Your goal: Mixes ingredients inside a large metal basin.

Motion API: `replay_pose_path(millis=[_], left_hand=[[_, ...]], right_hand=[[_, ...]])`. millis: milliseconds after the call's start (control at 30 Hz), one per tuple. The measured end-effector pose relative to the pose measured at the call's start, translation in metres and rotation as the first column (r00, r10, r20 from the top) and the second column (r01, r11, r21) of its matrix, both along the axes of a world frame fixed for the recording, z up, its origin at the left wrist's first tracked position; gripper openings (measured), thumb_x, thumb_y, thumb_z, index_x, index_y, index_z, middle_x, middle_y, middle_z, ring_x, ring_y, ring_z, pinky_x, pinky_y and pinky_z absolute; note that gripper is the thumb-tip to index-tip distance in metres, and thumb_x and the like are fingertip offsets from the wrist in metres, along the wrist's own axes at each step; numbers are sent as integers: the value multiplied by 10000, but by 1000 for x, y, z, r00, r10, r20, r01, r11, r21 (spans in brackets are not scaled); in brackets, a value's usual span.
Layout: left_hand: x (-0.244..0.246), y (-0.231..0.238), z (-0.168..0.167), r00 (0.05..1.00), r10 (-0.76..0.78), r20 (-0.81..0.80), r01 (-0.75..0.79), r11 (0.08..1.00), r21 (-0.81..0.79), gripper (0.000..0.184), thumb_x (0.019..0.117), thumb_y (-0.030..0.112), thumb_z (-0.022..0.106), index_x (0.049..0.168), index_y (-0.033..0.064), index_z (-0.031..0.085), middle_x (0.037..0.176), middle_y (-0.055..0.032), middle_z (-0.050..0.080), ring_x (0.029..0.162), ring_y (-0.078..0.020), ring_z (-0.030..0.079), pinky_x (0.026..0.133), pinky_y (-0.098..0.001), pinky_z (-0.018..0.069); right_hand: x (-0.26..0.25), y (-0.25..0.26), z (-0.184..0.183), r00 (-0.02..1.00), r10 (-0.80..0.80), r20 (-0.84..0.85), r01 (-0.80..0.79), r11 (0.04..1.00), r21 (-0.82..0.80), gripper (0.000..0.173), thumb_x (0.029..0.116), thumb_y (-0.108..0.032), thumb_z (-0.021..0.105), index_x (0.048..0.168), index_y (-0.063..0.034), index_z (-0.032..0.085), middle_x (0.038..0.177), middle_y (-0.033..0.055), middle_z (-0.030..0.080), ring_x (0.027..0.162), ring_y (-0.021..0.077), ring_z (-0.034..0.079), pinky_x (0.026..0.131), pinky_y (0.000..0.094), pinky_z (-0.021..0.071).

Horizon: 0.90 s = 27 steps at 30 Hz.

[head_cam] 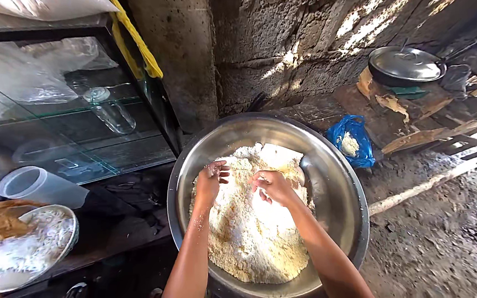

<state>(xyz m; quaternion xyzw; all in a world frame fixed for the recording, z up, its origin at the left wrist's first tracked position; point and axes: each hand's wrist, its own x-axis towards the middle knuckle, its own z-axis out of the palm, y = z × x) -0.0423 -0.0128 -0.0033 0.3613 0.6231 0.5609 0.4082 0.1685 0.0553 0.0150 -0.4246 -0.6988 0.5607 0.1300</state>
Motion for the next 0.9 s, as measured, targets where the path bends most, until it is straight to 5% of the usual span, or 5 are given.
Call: replay_pose_path(millis=[133,267,400,567,900], left_hand=[[1,2,1,1000,12,8,-12,1000,21,225,1065,10,462,1208,-12,634,1051,-93,740,834,-162,741,756,-331,625],[5,-5,0,975,58,-216,-30,991,134,241,1079,96,482,1173,-25,668,1064,-128,733,947,-177,709,844,-340,577],[49,-57,218,972,-193,-135,91,835,-543,371,1094,-11,331,1427,-99,470,1474,-244,493,1324,-261,478,1109,-355,340],[3,-3,-6,970,76,-231,-64,996,58,247,1078,140,504,1197,4,672,1150,-146,686,967,-195,651,867,-375,529],[-20,52,-32,784,-254,-567,109,955,-278,623,909,402,769,1435,133,571,1502,-236,467,1408,-478,383,1106,-709,312]], right_hand=[[-13,-7,-2,971,23,237,-83,965,248,451,1077,-422,497,997,-29,703,723,34,645,533,120,560,574,323,510],[-19,-12,-22,912,233,339,-364,839,404,262,1029,-182,547,1143,-92,766,1195,125,708,1196,294,627,1087,561,420],[-28,-24,-41,849,447,283,-529,720,450,287,977,-73,628,1239,-114,738,1316,128,668,1293,311,574,1133,543,393],[-32,-31,-36,876,446,181,-477,753,453,157,988,-67,595,1032,-1,730,1042,164,711,1011,277,687,946,440,534],[-7,-10,-7,976,164,-146,-87,900,428,215,1043,-81,520,1078,-19,722,957,52,730,789,59,696,754,223,597]])
